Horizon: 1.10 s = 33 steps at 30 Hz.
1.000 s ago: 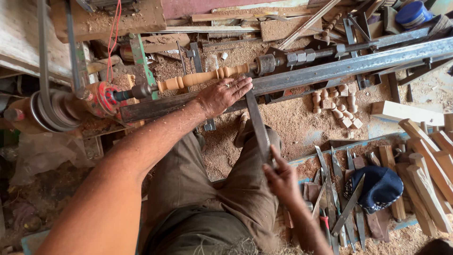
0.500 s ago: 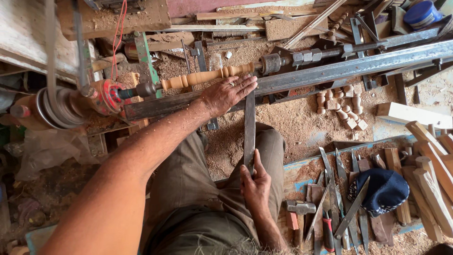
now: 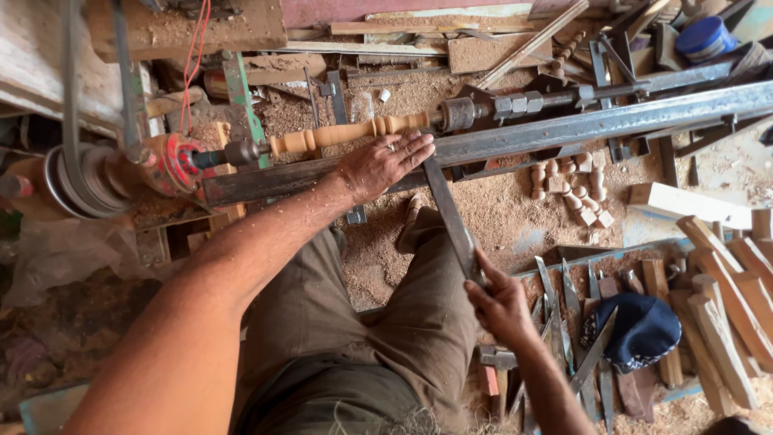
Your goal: The person shapes a rotating wooden spindle on a lathe using a chisel. They hold the chisel with both hands and guide it along the spinning wood to carve decorative grooves and contours.
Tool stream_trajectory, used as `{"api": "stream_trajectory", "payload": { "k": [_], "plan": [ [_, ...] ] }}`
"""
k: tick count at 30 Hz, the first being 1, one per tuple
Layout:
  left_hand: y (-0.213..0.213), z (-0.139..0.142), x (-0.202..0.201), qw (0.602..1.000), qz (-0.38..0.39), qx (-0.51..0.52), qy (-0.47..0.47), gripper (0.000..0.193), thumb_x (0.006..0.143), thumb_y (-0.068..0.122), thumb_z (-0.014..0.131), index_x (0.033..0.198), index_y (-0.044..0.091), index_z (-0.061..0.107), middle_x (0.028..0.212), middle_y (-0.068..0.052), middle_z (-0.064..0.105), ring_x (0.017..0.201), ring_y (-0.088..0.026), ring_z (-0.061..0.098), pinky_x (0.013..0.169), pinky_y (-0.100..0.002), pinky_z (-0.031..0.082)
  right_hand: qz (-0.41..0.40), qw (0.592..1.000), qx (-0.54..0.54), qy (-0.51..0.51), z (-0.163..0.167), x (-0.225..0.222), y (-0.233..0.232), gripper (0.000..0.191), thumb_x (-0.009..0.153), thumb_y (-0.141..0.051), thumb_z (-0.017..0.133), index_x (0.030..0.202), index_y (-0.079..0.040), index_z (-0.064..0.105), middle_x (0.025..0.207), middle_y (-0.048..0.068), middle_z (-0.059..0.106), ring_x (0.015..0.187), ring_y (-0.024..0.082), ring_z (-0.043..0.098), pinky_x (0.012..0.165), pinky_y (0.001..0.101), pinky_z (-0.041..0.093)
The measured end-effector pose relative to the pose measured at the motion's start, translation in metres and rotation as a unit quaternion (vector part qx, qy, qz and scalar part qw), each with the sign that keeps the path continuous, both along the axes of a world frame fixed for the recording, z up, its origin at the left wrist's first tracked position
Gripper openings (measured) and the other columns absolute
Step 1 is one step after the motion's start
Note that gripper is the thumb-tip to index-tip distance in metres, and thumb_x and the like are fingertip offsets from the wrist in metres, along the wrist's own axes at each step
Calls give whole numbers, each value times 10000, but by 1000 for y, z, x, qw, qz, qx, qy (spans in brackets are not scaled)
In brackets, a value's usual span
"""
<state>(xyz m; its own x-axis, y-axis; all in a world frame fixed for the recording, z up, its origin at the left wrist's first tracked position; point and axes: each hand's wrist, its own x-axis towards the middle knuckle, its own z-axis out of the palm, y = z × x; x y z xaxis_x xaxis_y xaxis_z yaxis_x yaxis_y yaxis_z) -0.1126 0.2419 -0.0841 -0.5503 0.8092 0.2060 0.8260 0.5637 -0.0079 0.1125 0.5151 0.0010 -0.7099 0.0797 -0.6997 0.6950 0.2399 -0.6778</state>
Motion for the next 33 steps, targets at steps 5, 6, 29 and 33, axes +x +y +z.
{"api": "stream_trajectory", "payload": {
  "k": [5,6,29,33],
  "plan": [
    [-2,0,3,998,8,-30,58,677,968,-73,506,1594,142,367,1659,-20,350,1439,-155,479,1216,-340,410,60,998,-31,18,-6,-20,44,669,911,-124,668,1540,-243,471,585,20,618,394,84,424,347,255,352],
    [-2,1,4,999,5,-24,44,678,970,-80,507,1598,133,366,1662,-31,347,1439,-155,475,1209,-346,408,64,997,-41,20,-7,-24,52,685,905,-124,675,1545,-242,460,593,16,613,399,80,423,348,253,350],
    [-3,5,2,999,16,-26,35,805,902,-170,481,1601,196,325,1667,17,317,1465,-130,423,1201,-294,395,-3,999,-32,43,-4,4,-4,669,926,-98,651,1560,-185,455,573,1,604,398,63,431,353,248,353],
    [-4,2,3,998,17,-32,55,693,968,-99,482,1601,152,354,1669,-17,332,1458,-143,437,1192,-313,427,38,999,-17,21,-6,-16,30,673,922,-93,660,1551,-208,450,556,0,556,378,69,402,338,260,328]
  ]
}}
